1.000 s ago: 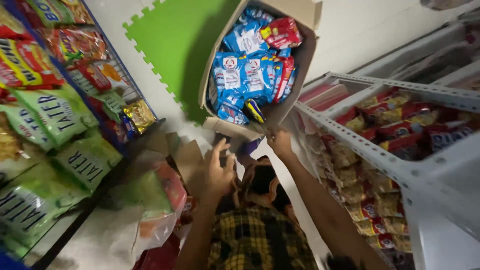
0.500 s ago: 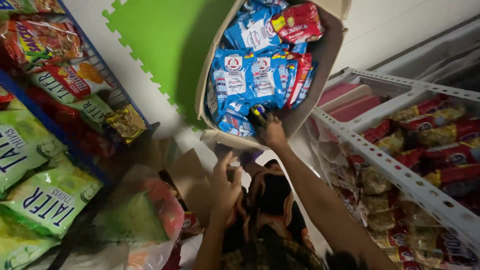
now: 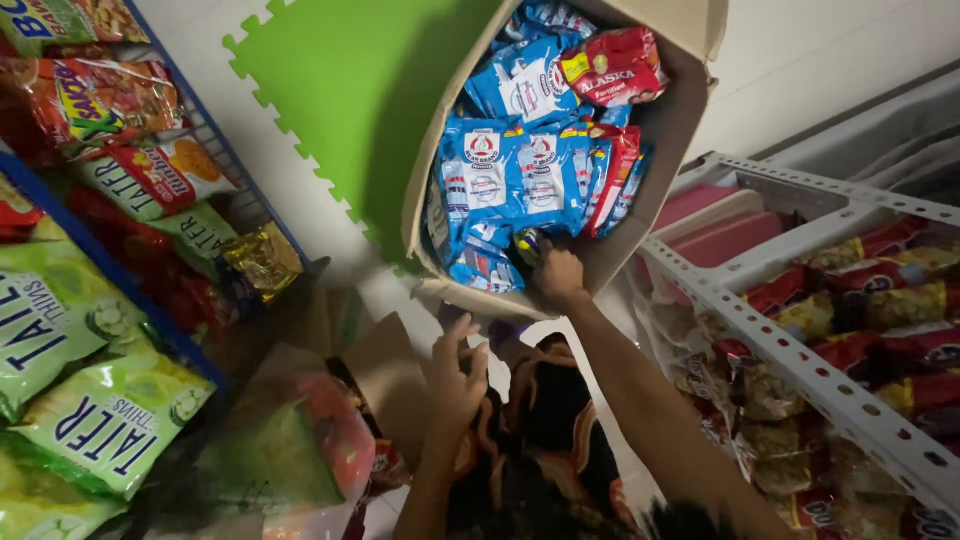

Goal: The person takes packets of rice from a cardboard box on the floor and places them onto a white metal shelf. They handle blue, red, and light blue packets, stacking them in neat rows on the shelf.

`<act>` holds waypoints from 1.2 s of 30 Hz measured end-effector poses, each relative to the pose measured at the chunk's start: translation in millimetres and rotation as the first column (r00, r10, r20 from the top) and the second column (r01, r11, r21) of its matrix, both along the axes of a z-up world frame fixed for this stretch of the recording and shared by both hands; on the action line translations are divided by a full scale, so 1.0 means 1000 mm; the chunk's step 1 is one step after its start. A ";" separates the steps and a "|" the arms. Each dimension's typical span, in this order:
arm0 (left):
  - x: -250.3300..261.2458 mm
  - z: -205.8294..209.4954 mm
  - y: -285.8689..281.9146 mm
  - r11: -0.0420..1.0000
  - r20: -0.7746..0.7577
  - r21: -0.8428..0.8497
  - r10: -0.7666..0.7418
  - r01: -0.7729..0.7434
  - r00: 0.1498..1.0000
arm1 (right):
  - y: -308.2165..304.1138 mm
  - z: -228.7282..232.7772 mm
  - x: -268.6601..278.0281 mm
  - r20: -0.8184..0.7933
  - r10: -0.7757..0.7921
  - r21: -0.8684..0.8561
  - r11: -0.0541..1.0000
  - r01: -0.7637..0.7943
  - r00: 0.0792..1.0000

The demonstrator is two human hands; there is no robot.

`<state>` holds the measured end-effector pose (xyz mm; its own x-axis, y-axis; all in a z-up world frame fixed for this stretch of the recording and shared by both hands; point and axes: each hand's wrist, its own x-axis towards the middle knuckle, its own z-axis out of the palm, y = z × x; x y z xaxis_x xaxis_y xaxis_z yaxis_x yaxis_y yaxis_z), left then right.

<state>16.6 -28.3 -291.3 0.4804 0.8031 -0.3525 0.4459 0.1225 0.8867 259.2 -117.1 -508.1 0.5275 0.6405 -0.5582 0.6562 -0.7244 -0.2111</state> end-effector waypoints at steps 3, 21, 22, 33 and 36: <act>0.010 0.019 0.003 0.999 0.032 0.034 0.015 -0.016 0.999 | 0.014 0.053 0.001 -0.053 -0.017 -0.007 1.000 0.017 0.998; 0.075 0.109 0.037 0.056 0.206 -0.974 0.615 0.218 0.761 | 0.008 0.468 -0.026 0.201 0.331 0.609 0.695 -0.382 0.922; 0.079 0.119 0.038 0.194 0.231 -0.971 0.588 0.142 0.775 | 0.003 0.477 -0.030 0.230 0.357 0.612 0.670 -0.420 0.905; 0.093 0.294 0.074 0.605 0.559 -0.753 0.377 0.261 0.739 | -0.013 0.640 -0.029 0.093 0.158 0.835 0.525 -0.164 0.983; 0.101 0.349 0.079 0.620 0.680 -0.672 0.302 0.404 0.668 | -0.013 0.650 -0.021 -0.372 -0.070 0.817 0.448 0.362 0.926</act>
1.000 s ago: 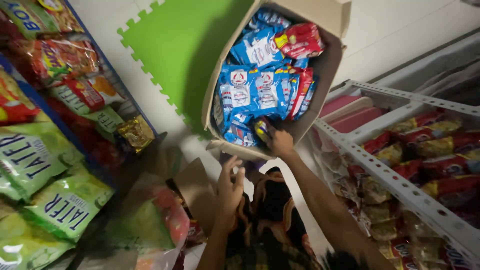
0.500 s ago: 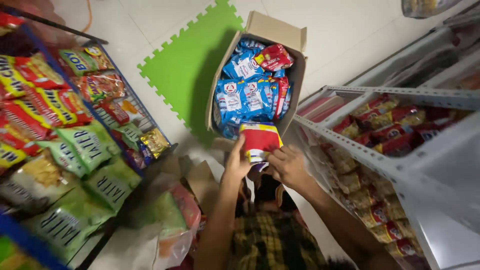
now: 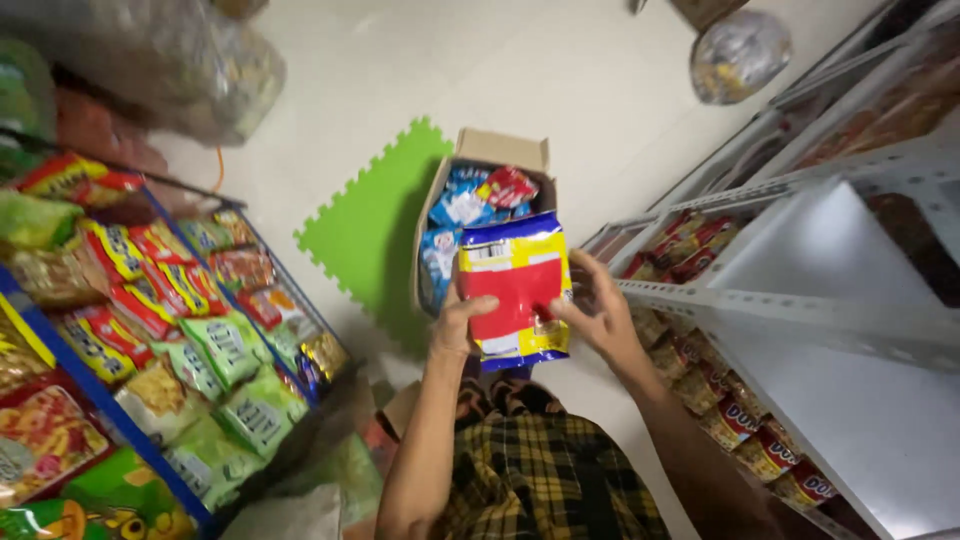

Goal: The person takes packets of rice from a cardboard box on the floor and places them onto a white metal shelf. They handle blue, red, and light blue packets, stacking them in neat rows on the shelf.

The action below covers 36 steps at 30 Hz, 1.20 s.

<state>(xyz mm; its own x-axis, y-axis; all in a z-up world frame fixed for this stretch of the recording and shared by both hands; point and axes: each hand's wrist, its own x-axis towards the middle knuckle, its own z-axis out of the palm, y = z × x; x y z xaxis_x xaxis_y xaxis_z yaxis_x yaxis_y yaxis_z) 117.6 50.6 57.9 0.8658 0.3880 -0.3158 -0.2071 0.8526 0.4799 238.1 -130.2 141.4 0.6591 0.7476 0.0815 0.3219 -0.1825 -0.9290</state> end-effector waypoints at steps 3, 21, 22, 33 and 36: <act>0.006 0.046 -0.001 0.968 0.192 0.248 -0.077 0.027 0.978 | 0.008 0.024 0.001 -0.407 -0.045 0.082 0.993 0.086 0.912; 0.042 0.171 -0.010 0.712 0.161 0.700 -0.226 0.050 0.961 | 0.000 0.111 -0.014 -0.262 -0.159 0.305 0.922 0.238 0.952; 0.043 0.179 -0.008 0.701 0.178 0.712 -0.236 0.041 0.955 | -0.003 0.117 -0.011 -0.247 -0.233 0.271 0.915 0.298 0.941; 0.044 0.216 -0.014 0.511 0.002 0.830 -0.403 0.223 0.915 | -0.019 0.202 0.024 0.725 -0.194 0.034 0.968 0.247 0.661; 0.040 0.222 -0.012 0.484 -0.038 0.820 -0.490 0.308 0.871 | -0.022 0.191 0.030 0.698 -0.084 -0.044 0.986 0.159 0.712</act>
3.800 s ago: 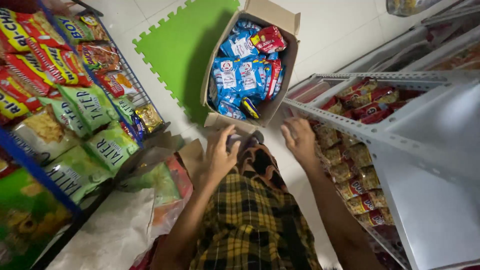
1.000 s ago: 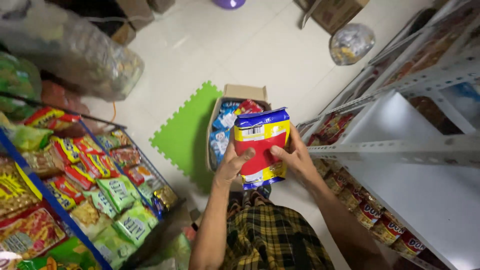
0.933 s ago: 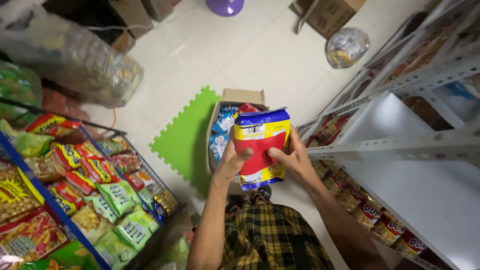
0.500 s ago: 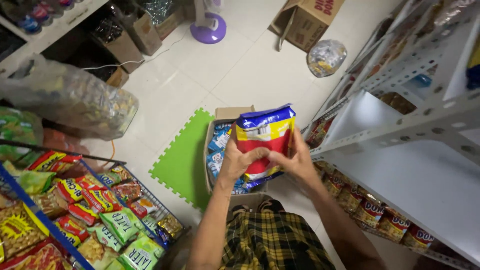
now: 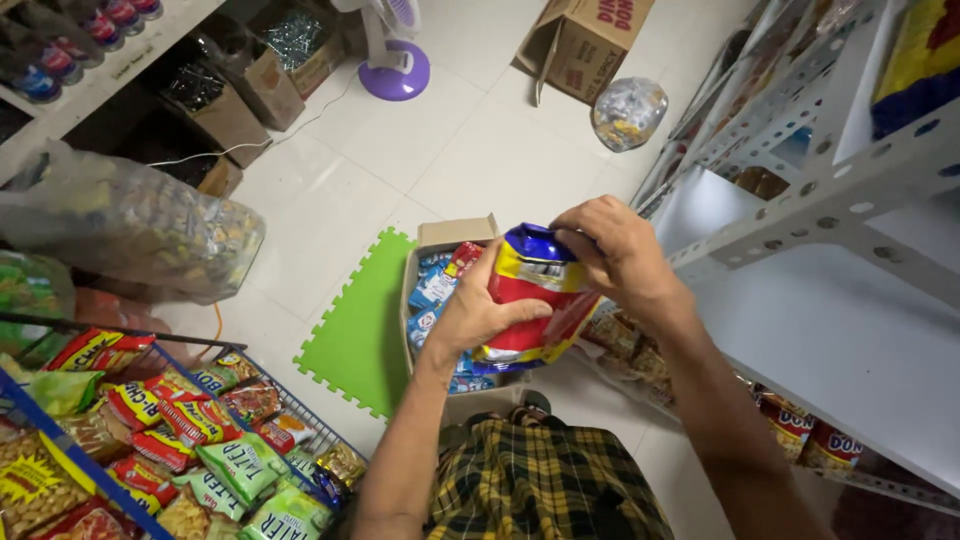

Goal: The person takes packets of rice from a cardboard box on the floor and places them onto a white metal shelf. They handle blue, red, and light blue packets, stacking them in neat rows on the shelf.

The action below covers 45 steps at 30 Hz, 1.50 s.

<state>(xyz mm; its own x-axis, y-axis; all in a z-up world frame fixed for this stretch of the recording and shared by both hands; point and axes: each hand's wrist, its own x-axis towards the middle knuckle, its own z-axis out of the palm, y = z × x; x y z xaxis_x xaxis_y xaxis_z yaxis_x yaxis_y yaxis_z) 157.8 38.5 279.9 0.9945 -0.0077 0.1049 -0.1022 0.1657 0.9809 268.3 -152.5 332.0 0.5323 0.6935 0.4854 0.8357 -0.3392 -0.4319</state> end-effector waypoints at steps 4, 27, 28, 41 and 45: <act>-0.002 -0.004 0.000 0.996 0.017 0.060 -0.065 0.063 0.998 | -0.004 -0.025 0.008 -0.011 -0.049 -0.005 0.999 0.049 0.999; 0.026 -0.062 -0.017 0.309 -0.127 -0.939 0.101 -0.153 0.987 | -0.038 -0.055 -0.062 0.345 -0.002 0.385 0.912 -0.139 0.939; 0.029 -0.059 -0.017 0.291 -0.148 -0.942 0.095 -0.169 0.985 | -0.045 -0.063 -0.063 0.350 -0.009 0.363 0.923 -0.127 0.937; 0.041 -0.045 0.000 0.407 -0.038 -0.898 0.309 -0.168 0.950 | -0.064 -0.090 -0.040 -0.619 0.208 0.549 0.804 0.228 0.757; 0.039 -0.037 -0.009 0.469 -0.002 -0.872 0.285 -0.141 0.958 | -0.044 -0.079 -0.038 -0.762 0.441 0.603 0.751 0.271 0.474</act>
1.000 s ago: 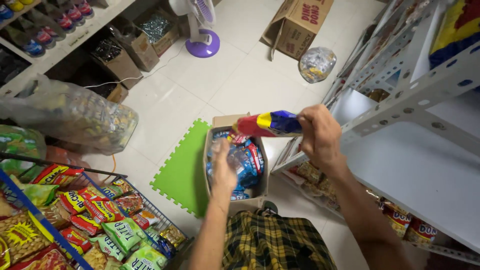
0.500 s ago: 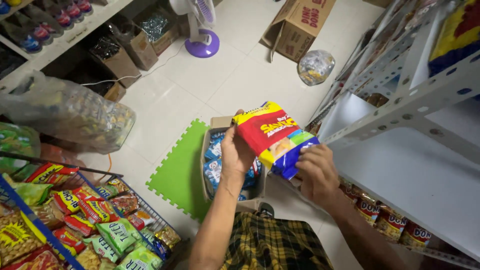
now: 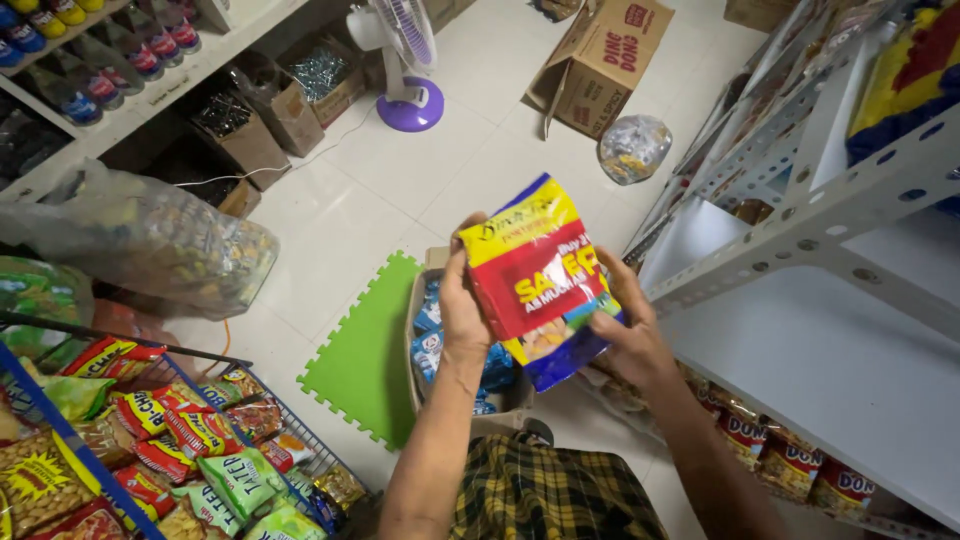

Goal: The person takes packets of rice from a cardboard box on the floor and places them onto a white metal shelf. They handle blue, red, and light blue packets, stacking them in neat rows on the shelf.

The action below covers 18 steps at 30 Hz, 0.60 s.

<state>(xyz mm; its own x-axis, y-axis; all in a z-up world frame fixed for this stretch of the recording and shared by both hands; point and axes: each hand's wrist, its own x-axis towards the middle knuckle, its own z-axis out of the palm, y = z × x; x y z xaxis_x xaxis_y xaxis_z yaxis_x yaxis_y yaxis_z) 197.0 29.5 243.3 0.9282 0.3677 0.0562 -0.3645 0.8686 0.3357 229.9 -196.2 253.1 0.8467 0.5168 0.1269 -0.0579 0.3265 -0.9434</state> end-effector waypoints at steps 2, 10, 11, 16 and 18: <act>-0.003 0.002 -0.004 0.998 0.057 0.065 0.013 -0.017 0.998 | 0.010 0.009 -0.010 0.010 0.007 0.026 1.000 -0.007 1.000; -0.005 -0.035 -0.012 0.961 -0.126 0.121 0.262 -0.247 0.957 | 0.010 -0.014 -0.016 0.311 -0.223 -0.145 0.949 0.278 0.924; -0.008 -0.044 -0.017 0.956 -0.137 0.131 0.278 -0.261 0.951 | 0.009 -0.019 -0.017 0.367 -0.238 -0.181 0.930 0.319 0.900; -0.033 0.009 -0.034 0.899 -0.059 0.408 0.197 -0.157 0.979 | 0.013 0.005 -0.029 0.209 -0.188 -0.254 0.937 0.239 0.960; -0.035 0.016 -0.035 0.906 -0.043 0.406 0.151 -0.121 0.988 | 0.011 0.009 -0.028 0.157 -0.154 -0.276 0.941 0.193 0.975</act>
<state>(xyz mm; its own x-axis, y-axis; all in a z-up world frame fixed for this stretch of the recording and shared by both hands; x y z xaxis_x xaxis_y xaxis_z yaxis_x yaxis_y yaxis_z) 161.7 -5.5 258.9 0.8780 0.4509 0.1609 -0.4312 0.5989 0.6748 201.9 -185.4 261.8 0.9124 0.3940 0.1106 0.1060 0.0336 -0.9938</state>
